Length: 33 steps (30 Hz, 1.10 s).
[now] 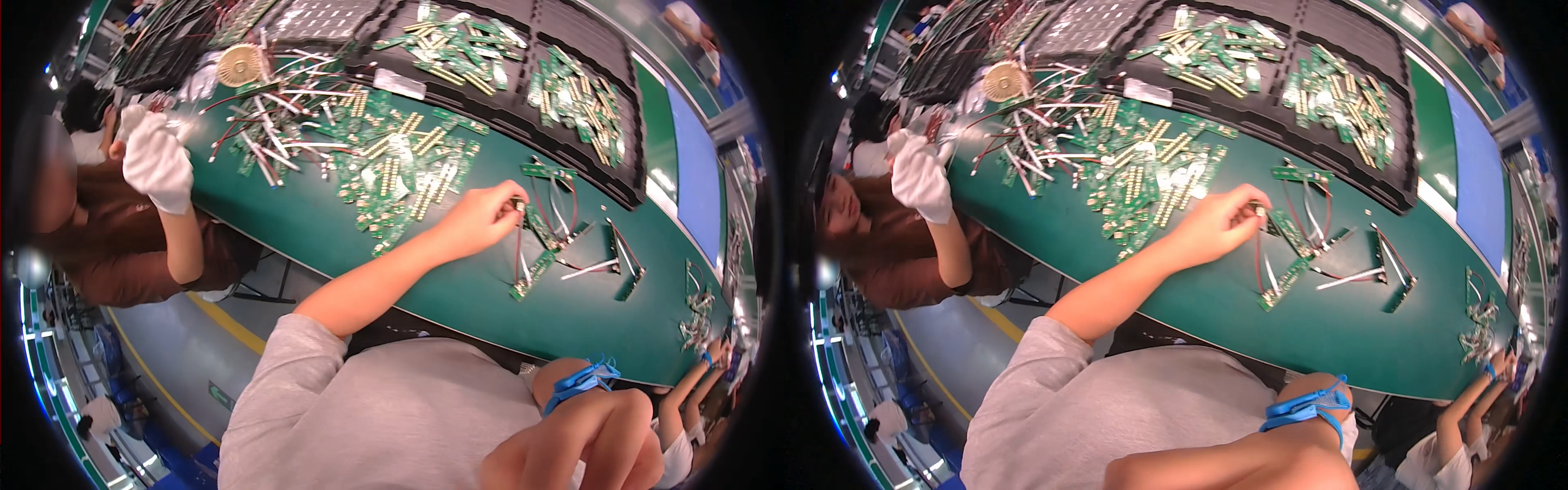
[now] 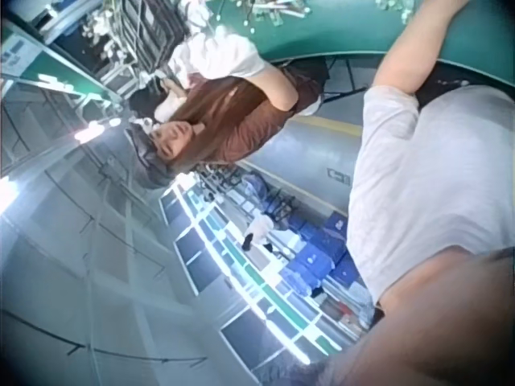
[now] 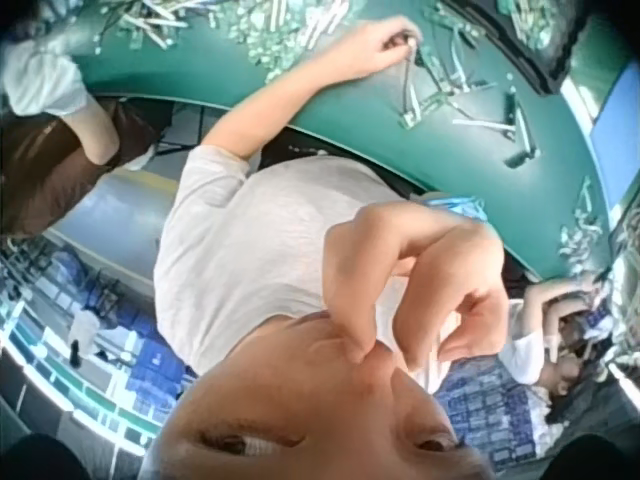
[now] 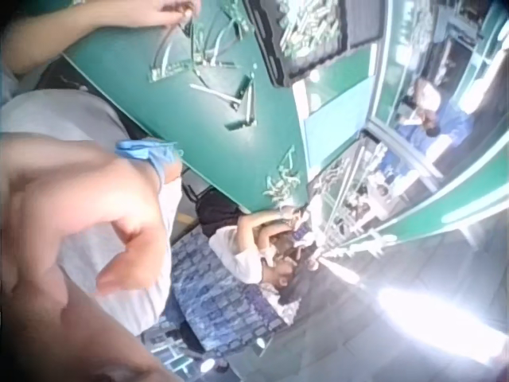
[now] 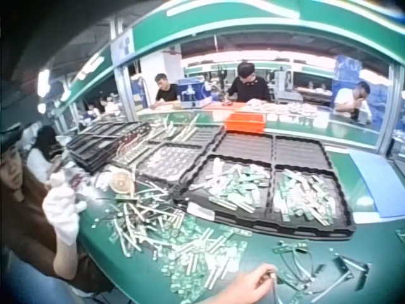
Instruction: Assembling electronic components by connecting wire harnesses to printed circuit boards.
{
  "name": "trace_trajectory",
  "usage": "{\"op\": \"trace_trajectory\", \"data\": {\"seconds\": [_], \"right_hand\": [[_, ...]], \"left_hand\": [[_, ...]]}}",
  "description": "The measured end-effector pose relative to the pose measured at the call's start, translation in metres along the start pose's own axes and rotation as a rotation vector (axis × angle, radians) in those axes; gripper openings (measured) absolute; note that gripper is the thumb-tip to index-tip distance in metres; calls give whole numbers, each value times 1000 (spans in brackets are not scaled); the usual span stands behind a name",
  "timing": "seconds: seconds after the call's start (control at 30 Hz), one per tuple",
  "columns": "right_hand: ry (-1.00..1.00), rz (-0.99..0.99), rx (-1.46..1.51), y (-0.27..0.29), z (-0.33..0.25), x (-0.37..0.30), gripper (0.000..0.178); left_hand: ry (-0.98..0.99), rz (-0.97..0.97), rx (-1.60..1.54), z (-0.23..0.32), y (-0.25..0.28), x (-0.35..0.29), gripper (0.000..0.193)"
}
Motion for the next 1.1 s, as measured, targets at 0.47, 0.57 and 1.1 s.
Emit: {"op": "trace_trajectory", "data": {"seconds": [0.47,0.57,1.1], "right_hand": [[-74,3,215,1,18,23,19],[-69,-81,287,1,19,24,20],[179,-44,-21,6,6,-13,11]], "left_hand": [[-25,-30,26,2,4,3,16],[57,-15,36,4,7,-1,17],[64,-66,-279,4,7,0,19]]}}
Point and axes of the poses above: each hand's wrist, its own x-axis towards the middle knuckle, its own y-axis out of the back of the hand, z = x × y, the point moved 1 cm from there along x, towards the middle knuckle, and after that the axes turned 4 degrees about -x, right-handed, at the moved point
